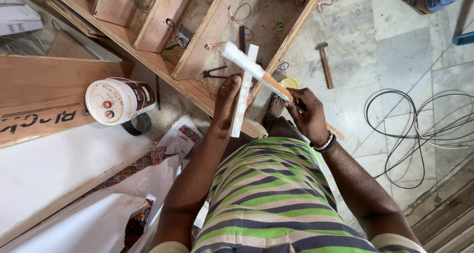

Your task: The person constructs a wooden storage unit by hammering nails into plywood panels, applying adhesive, and assembling smaller wooden support pieces.

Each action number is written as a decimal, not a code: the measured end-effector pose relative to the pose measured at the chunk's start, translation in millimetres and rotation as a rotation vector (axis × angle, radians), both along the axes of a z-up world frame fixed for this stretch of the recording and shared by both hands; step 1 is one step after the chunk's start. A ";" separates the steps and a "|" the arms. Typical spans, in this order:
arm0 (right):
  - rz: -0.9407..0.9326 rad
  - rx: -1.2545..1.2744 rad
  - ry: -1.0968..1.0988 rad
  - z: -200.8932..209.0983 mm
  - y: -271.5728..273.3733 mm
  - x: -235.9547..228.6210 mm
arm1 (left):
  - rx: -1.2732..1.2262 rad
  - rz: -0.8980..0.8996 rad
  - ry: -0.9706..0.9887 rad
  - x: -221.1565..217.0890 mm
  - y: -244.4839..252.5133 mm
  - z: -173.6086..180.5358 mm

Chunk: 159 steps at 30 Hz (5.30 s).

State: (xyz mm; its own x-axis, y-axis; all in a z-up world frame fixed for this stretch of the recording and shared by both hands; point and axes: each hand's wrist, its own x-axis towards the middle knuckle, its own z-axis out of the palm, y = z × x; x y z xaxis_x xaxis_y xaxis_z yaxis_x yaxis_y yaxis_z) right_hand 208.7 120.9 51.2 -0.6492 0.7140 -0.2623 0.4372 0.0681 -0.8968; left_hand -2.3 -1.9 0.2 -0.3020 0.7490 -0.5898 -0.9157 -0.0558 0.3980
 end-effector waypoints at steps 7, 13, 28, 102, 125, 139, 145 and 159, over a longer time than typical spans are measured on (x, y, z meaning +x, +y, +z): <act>0.127 -0.052 0.045 1.1 -16.4 29.0 | -0.062 0.128 -0.002 -16.6 -12.3 -14.0; 0.119 0.047 -0.072 -1.4 5.8 18.7 | -0.049 0.120 -0.014 -15.0 -6.4 -2.8; 0.202 0.004 -0.106 34.0 -4.9 6.0 | -0.096 0.153 -0.007 -19.5 -19.4 -37.0; 0.280 -0.121 -0.002 2.1 -12.8 30.2 | -0.246 0.235 0.156 -68.0 -22.2 -23.5; 0.220 -0.115 -0.042 -6.0 -2.9 -10.6 | -0.101 0.299 0.006 -36.1 -35.3 -35.9; 0.160 -0.148 -0.012 -28.1 1.4 -17.4 | -0.132 0.274 -0.011 -44.7 -26.6 -25.0; 0.160 -0.146 -0.103 -33.2 4.5 -19.0 | -0.072 0.295 -0.061 -52.1 -19.3 -19.7; 0.147 0.055 -0.079 -37.1 24.4 -27.9 | -0.072 0.292 -0.083 -54.6 -15.5 -7.1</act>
